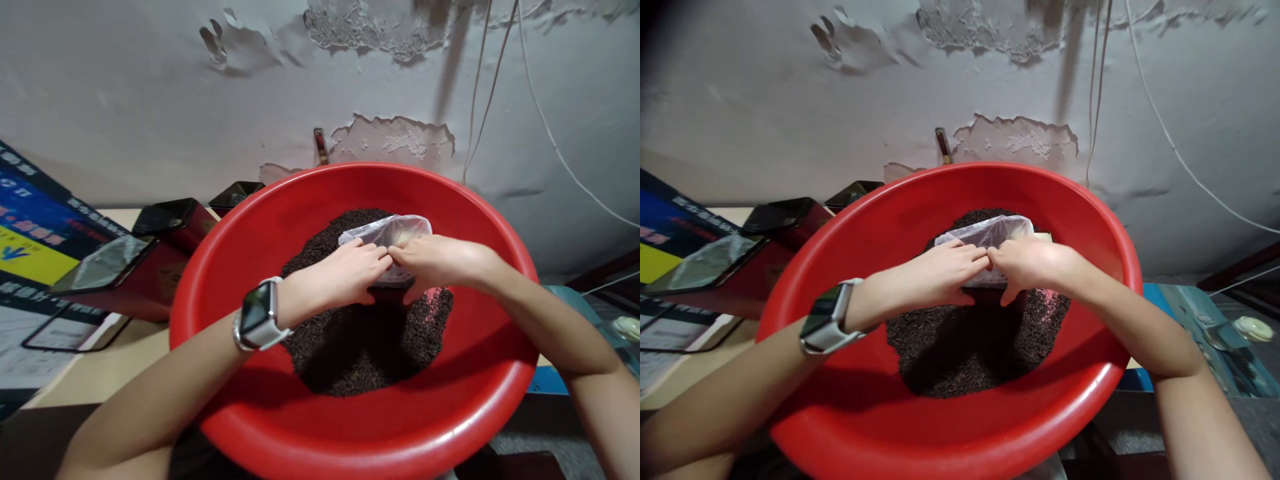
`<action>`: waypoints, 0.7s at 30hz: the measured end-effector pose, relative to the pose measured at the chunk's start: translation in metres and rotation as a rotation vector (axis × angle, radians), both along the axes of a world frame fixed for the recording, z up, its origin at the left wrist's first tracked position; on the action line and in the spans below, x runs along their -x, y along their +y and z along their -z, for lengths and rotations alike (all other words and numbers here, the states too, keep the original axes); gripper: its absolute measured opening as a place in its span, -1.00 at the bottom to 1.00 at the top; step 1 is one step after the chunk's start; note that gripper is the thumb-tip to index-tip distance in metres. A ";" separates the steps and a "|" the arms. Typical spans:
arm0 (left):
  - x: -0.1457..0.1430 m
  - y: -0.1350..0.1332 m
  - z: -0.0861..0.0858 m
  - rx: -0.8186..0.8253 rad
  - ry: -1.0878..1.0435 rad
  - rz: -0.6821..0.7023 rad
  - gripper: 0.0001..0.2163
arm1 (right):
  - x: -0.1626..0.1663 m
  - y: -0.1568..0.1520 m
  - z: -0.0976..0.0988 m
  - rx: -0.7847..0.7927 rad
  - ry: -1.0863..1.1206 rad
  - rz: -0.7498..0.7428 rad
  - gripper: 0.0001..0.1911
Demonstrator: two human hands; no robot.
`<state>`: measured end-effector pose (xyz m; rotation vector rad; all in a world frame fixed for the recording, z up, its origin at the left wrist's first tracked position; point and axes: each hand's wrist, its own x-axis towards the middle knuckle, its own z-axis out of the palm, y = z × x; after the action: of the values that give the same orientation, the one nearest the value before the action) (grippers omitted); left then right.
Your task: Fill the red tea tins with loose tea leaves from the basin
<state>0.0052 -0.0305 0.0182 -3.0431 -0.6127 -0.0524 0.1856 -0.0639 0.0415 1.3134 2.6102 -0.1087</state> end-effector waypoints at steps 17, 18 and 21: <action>0.017 0.046 -0.022 0.354 -0.275 -0.595 -0.67 | -0.029 0.037 -0.009 -0.313 0.155 0.453 -0.59; 0.015 0.050 -0.017 0.445 -0.237 -0.583 -0.69 | -0.029 0.043 -0.005 -0.224 0.158 0.464 -0.63; 0.017 0.053 -0.017 0.461 -0.361 -0.565 -0.78 | -0.033 0.050 -0.004 -0.146 0.342 0.438 -0.78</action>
<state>-0.0113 0.0226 0.0350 -3.1454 -1.6993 -0.5130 0.2187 -0.0136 0.0456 2.0669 2.5793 -0.2340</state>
